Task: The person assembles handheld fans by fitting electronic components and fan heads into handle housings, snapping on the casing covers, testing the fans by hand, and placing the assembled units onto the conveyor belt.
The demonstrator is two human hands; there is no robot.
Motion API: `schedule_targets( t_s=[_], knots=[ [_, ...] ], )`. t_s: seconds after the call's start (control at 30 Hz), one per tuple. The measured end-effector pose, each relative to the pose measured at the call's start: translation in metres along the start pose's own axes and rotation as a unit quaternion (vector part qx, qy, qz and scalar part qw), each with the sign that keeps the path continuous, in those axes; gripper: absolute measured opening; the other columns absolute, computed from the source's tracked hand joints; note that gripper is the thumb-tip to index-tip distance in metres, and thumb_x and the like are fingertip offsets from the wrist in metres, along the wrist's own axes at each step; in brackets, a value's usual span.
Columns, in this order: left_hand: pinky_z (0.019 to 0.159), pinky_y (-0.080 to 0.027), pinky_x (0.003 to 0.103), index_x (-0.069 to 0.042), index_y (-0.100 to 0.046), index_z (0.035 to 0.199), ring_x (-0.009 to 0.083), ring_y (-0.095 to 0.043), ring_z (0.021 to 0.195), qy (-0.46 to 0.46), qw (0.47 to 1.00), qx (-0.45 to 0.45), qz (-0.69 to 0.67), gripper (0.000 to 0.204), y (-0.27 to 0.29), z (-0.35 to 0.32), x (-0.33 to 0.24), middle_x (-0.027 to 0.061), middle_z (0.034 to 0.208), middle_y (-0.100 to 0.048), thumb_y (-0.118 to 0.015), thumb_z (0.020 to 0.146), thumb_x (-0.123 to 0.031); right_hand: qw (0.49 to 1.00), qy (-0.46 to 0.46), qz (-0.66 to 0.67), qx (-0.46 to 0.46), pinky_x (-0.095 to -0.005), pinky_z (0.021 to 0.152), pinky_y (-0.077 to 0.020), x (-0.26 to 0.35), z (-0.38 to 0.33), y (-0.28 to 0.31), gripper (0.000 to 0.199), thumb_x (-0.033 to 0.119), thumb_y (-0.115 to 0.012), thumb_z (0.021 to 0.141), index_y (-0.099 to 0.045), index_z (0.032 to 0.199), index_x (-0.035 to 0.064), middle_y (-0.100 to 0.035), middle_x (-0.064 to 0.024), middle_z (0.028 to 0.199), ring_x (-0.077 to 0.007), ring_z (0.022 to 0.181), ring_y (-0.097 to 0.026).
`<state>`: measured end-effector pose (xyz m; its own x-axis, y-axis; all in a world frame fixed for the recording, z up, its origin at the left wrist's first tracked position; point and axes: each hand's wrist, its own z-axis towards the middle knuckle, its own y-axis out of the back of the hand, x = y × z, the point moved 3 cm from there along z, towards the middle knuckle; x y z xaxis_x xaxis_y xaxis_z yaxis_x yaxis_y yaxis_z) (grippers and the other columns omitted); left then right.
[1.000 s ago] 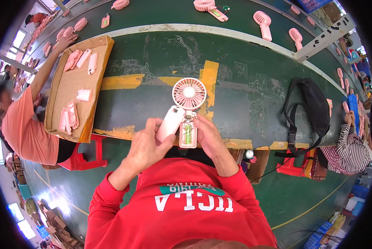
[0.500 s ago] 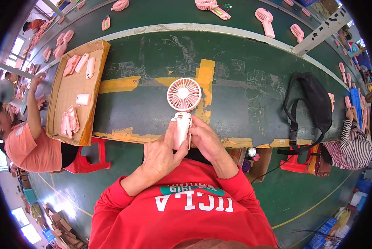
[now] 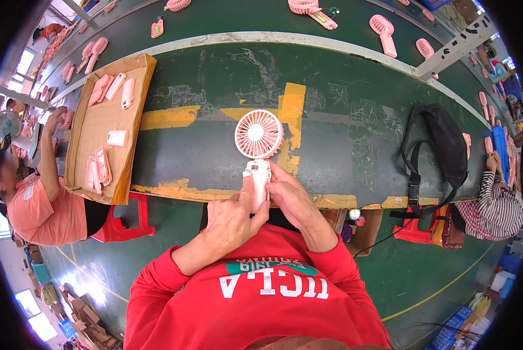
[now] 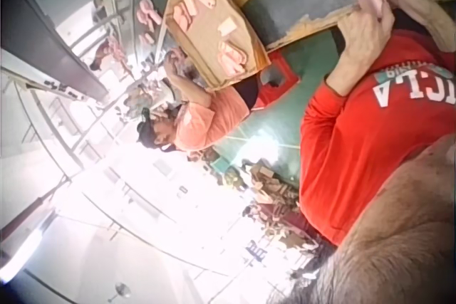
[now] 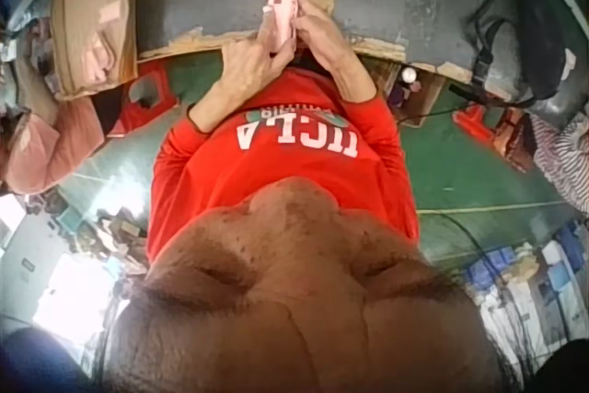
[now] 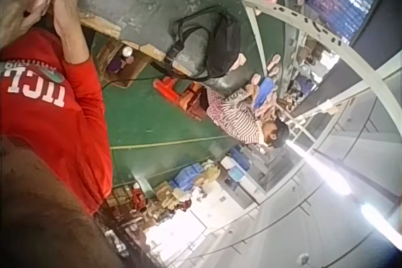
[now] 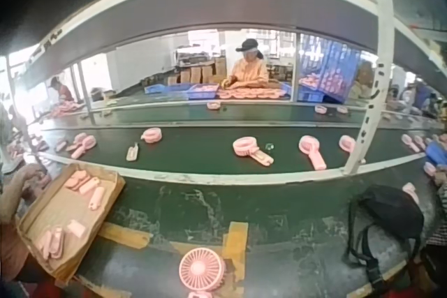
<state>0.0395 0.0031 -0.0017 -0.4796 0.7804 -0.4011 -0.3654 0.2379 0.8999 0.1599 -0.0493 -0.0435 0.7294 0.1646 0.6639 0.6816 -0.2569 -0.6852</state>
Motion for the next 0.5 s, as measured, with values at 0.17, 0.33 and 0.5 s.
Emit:
schedule_targets(
  t_s=[0.17, 0.33, 0.5],
  knots=[
    [0.038, -0.044, 0.040, 0.013, -0.036, 0.129, 0.0301, -0.057, 0.042, -0.019, 1.000, 0.001, -0.015, 0.072, -0.0031, -0.0017, 0.0022, 0.0155, 0.055, -0.058, -0.065, 0.077, -0.027, 1.000, 0.005, -0.007, -0.010, -0.0299, 0.094, -0.0414, -0.0016, -0.0010, -0.0016, 0.058, 0.006, -0.042, 0.083, -0.029, 0.139, -0.0005, -0.048, -0.0092, 0.125, -0.0166, 0.112, -0.049],
    [0.039, -0.045, 0.041, 0.015, -0.039, 0.125, 0.0308, -0.058, 0.043, -0.016, 0.999, 0.005, -0.041, 0.069, -0.0005, -0.0012, 0.0048, 0.0163, 0.055, -0.059, -0.065, 0.077, -0.027, 0.998, -0.001, -0.055, -0.038, -0.0220, 0.077, -0.0415, -0.0005, -0.0023, -0.0059, 0.060, 0.004, -0.040, 0.081, -0.029, 0.140, 0.0027, -0.049, -0.0030, 0.117, -0.0079, 0.094, -0.049],
    [0.040, -0.045, 0.041, 0.017, -0.044, 0.119, 0.0314, -0.059, 0.044, 0.002, 0.997, 0.043, -0.058, 0.066, 0.0034, 0.0000, 0.0065, 0.0173, 0.055, -0.059, -0.066, 0.077, -0.028, 0.996, 0.006, -0.078, -0.033, -0.0224, 0.079, -0.0413, -0.0053, -0.0018, -0.0024, 0.061, 0.005, -0.041, 0.081, -0.027, 0.141, 0.0028, -0.049, -0.0032, 0.118, -0.0085, 0.097, -0.048]
  ],
)
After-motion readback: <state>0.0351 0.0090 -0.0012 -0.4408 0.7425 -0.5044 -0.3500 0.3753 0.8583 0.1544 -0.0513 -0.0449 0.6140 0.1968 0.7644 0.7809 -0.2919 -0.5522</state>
